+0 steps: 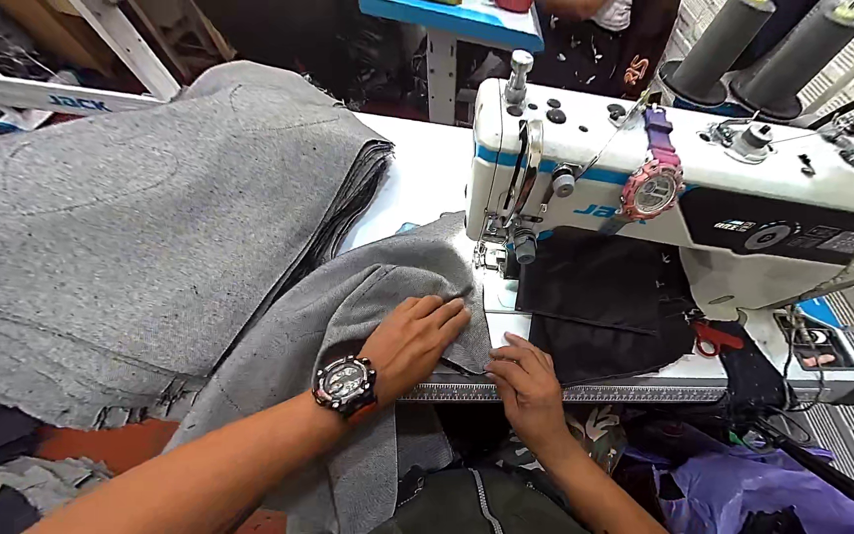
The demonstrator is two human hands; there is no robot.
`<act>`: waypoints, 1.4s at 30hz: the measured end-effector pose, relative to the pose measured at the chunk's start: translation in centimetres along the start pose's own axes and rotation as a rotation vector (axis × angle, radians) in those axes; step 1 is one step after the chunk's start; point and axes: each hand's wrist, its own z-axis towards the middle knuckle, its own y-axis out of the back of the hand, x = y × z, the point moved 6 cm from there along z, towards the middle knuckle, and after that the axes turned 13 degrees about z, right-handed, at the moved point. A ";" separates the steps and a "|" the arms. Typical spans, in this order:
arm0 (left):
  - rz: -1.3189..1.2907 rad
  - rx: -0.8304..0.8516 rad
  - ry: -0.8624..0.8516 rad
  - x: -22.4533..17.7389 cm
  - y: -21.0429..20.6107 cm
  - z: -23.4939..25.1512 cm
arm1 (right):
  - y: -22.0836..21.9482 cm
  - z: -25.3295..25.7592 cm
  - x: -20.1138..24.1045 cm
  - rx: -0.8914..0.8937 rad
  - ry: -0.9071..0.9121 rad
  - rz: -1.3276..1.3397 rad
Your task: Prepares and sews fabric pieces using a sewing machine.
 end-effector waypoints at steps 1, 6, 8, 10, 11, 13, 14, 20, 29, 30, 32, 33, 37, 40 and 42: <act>-0.026 -0.010 0.002 0.1 -0.1 0.0 | -0.1 0.1 0.0 -0.003 0.010 -0.003; -0.062 0.017 -0.029 0.3 -0.4 0.8 | -0.1 0.4 0.3 0.044 0.079 0.028; -0.051 0.025 -0.059 0.0 -0.3 0.6 | 0.3 0.5 0.6 0.076 0.126 0.011; -0.042 0.032 -0.074 -0.3 -0.2 0.5 | 0.7 0.8 0.7 0.118 0.160 -0.013; -0.036 0.038 -0.076 -0.5 -0.2 0.5 | 0.9 0.9 0.8 0.143 0.170 -0.021; -0.027 0.065 -0.073 -0.8 -0.2 0.5 | 1.3 1.2 0.7 0.192 0.178 -0.027; -0.030 0.063 -0.067 -0.7 -0.3 0.5 | 1.3 1.3 0.6 0.211 0.184 -0.028; -0.089 0.075 -0.077 1.2 -1.1 1.9 | 0.9 3.3 -0.2 0.240 0.179 -0.060; -0.072 0.144 -0.235 5.5 -2.5 5.1 | -0.5 7.1 -1.7 0.239 0.079 -0.134; -0.064 0.148 -0.255 6.0 -2.6 5.5 | -0.6 7.5 -1.9 0.236 0.076 -0.140; -0.073 0.141 -0.317 6.9 -2.9 6.3 | -1.0 8.3 -2.2 0.235 0.072 -0.159; -0.087 0.118 -0.361 7.4 -3.1 6.7 | -1.3 8.7 -2.4 0.232 0.070 -0.171; -0.152 -0.167 -0.606 8.6 -2.4 7.3 | -2.1 10.1 -2.9 0.187 0.052 -0.227; -0.085 -0.281 -0.790 9.1 -2.7 7.8 | -2.3 10.7 -3.2 0.141 0.050 -0.298; -0.120 -0.331 -0.852 9.3 -2.8 8.3 | -2.5 10.7 -3.4 0.145 0.028 -0.331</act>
